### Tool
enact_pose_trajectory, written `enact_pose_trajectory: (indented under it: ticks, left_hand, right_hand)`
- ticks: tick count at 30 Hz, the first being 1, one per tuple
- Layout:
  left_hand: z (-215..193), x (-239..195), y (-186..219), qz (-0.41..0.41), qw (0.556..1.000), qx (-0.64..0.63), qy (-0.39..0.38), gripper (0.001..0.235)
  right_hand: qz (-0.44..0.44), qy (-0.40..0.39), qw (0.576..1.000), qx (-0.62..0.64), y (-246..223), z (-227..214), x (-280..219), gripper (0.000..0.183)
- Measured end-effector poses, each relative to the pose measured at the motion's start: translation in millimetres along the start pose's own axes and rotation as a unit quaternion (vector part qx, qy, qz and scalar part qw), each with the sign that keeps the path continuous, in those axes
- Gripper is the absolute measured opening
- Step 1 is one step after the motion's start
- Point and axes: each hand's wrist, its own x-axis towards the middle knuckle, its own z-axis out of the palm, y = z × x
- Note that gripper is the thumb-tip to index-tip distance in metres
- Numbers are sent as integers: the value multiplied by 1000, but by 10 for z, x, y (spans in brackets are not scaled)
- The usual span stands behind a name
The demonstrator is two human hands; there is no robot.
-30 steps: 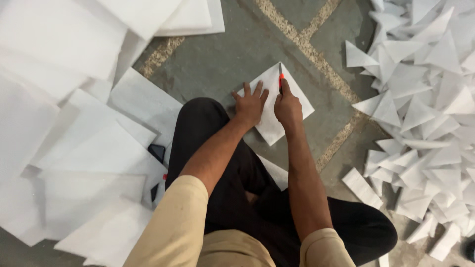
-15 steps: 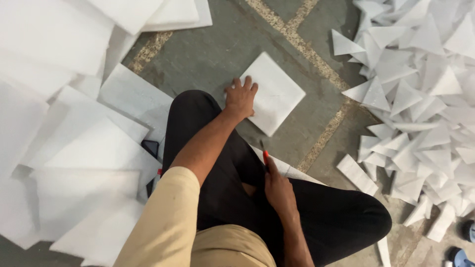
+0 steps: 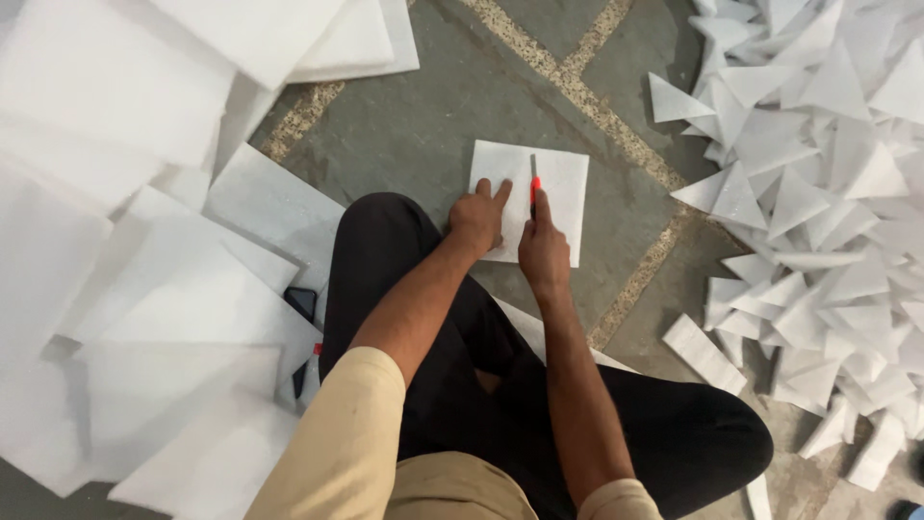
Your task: The person sits on the floor and uses a red utility knife to cut white foam sheets into smaller pieces. They repeatedly pick up a sheet, cut it, and place the cut pieces aside, creating a growing pile of offcuts.
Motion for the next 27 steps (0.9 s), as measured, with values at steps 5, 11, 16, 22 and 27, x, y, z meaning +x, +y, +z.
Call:
enact_pose_trajectory:
  ticks: [5,11,16,22,27]
  left_hand:
    - [85,44,-5,-3,1000,-29,9,114]
    - [101,37,-18,5,999,-39,35,112]
    - [131,50,-19,6,999,-38,27,113]
    - [589,339,-38,5,997,-59,41,75]
    - [851,355,14,4,985,-157,67,23]
  right_hand:
    - [-23,-5,1000,-6,0,37,235,57]
    - [-7,-36,999,-25,40,-10,209,57]
    - [40,-95,994,-28,171,-159,-756,58]
    - [108,-184,976,-45,205,-443,-1835,61]
    - [117,-158,980,-21,174,-542,-1881,60]
